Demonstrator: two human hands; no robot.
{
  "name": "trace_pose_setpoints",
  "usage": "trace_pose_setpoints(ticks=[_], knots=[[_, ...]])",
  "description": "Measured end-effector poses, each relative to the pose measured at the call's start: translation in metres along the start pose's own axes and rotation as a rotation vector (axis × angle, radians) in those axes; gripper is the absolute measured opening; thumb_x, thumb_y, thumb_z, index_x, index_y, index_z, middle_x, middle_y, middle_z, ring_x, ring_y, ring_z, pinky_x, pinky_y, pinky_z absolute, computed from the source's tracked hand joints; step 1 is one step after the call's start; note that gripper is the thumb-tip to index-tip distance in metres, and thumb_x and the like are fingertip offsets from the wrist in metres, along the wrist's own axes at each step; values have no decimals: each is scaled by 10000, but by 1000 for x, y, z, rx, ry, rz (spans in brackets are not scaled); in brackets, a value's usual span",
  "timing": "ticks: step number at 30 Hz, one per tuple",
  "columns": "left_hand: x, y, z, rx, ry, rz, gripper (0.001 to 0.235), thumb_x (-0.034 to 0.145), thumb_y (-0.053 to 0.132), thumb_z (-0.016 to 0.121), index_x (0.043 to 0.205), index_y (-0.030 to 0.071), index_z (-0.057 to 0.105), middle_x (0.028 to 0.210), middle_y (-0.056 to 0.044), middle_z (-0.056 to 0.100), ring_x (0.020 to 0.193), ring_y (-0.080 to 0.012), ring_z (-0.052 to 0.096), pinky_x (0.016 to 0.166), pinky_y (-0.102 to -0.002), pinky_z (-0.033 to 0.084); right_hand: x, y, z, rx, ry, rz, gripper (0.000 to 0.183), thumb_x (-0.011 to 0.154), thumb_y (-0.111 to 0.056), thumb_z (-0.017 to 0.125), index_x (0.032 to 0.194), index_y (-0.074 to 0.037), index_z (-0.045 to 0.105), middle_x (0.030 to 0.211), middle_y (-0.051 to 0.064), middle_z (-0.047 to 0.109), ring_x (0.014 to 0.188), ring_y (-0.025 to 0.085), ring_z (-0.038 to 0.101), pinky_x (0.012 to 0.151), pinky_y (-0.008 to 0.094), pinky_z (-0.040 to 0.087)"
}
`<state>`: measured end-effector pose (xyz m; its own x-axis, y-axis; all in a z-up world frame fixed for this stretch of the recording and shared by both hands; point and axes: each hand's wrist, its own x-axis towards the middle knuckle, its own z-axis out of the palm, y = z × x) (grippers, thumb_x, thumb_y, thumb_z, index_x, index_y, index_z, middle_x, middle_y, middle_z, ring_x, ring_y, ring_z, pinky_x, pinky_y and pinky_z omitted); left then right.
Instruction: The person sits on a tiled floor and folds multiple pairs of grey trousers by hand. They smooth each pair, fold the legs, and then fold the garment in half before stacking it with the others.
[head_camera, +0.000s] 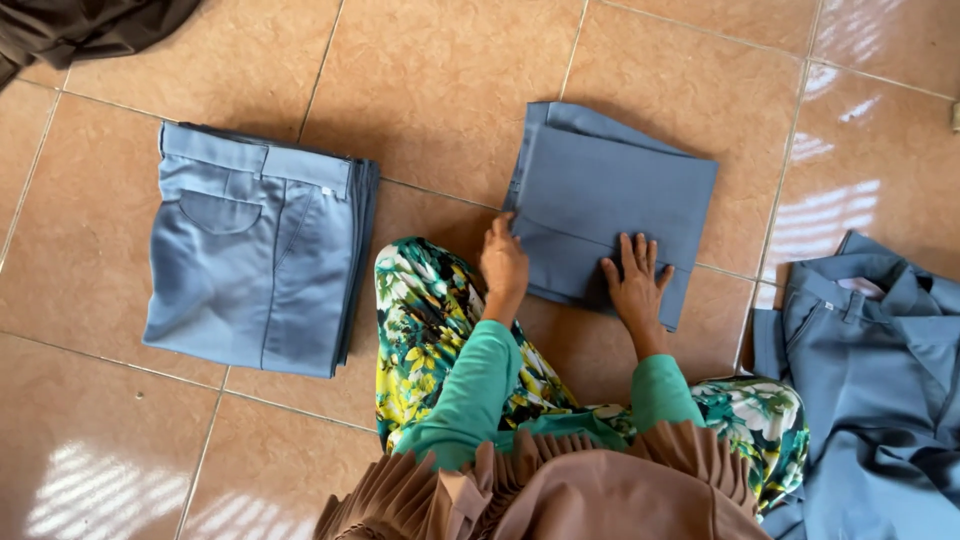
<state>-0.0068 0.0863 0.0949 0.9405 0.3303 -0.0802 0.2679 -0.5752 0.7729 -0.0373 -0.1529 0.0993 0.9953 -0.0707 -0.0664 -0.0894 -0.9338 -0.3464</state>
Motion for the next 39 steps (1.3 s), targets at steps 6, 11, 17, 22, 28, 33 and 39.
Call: trace_pose_setpoints(ticks=[6, 11, 17, 22, 28, 33, 39], knots=[[-9, 21, 21, 517, 96, 262, 708, 915, 153, 604, 1571, 147, 339, 1576, -211, 362, 1480, -405, 306, 1198, -584, 227, 8, 0, 34, -71, 247, -82, 562, 1105, -432, 447, 1620, -220, 374, 1685, 92, 311, 1563, 304, 207, 1188, 668, 71], [-10, 18, 75, 456, -42, 568, 582, 1006, 301, 533, 1557, 169, 399, 1640, -157, 327, 1530, -337, 282, 1232, -531, 202, 17, -37, 61, -68, 302, -85, 506, 1124, -371, 414, 1613, -245, 380, 1691, 42, 303, 1564, 262, 213, 1234, 530, 44], [15, -14, 54, 655, 237, 334, 593, 1013, 479, 468, 1580, 329, 378, 1586, -148, 407, 1495, -405, 317, 1133, -707, 255, -8, 31, 26, -224, 361, 72, 564, 1069, -503, 474, 1598, -319, 408, 1684, 62, 323, 1563, 261, 230, 1212, 601, 77], [23, 30, 66, 643, 217, 275, 688, 987, 452, 534, 1607, 229, 334, 1661, -229, 254, 1522, -500, 184, 1134, -765, 163, 29, 33, 24, -15, 274, 477, 596, 1110, -519, 333, 1652, -285, 247, 1712, 163, 149, 1570, 377, 44, 1174, 748, 49], [67, 53, 117, 853, -162, 547, 579, 1055, 380, 348, 1620, 334, 237, 1713, -17, 194, 1580, -316, 120, 1230, -663, 56, 128, -6, 46, -98, 327, -86, 502, 1070, -511, 444, 1544, -349, 478, 1671, -17, 344, 1561, 263, 239, 1212, 651, 125], [136, 39, 92, 732, 148, 461, 580, 1050, 539, 406, 1594, 344, 355, 1639, -33, 382, 1514, -321, 326, 1163, -722, 171, 164, 73, 23, -139, 448, 25, 554, 1056, -481, 547, 1559, -257, 492, 1598, 95, 463, 1489, 333, 372, 1095, 737, 251], [133, 78, 109, 772, 168, 587, 691, 1001, 509, 564, 1613, 306, 316, 1682, -111, 249, 1524, -430, 229, 1151, -736, 198, 195, 64, 29, -317, 565, 18, 602, 1016, -483, 649, 1535, -204, 528, 1581, 112, 477, 1485, 407, 329, 1111, 719, 225]])
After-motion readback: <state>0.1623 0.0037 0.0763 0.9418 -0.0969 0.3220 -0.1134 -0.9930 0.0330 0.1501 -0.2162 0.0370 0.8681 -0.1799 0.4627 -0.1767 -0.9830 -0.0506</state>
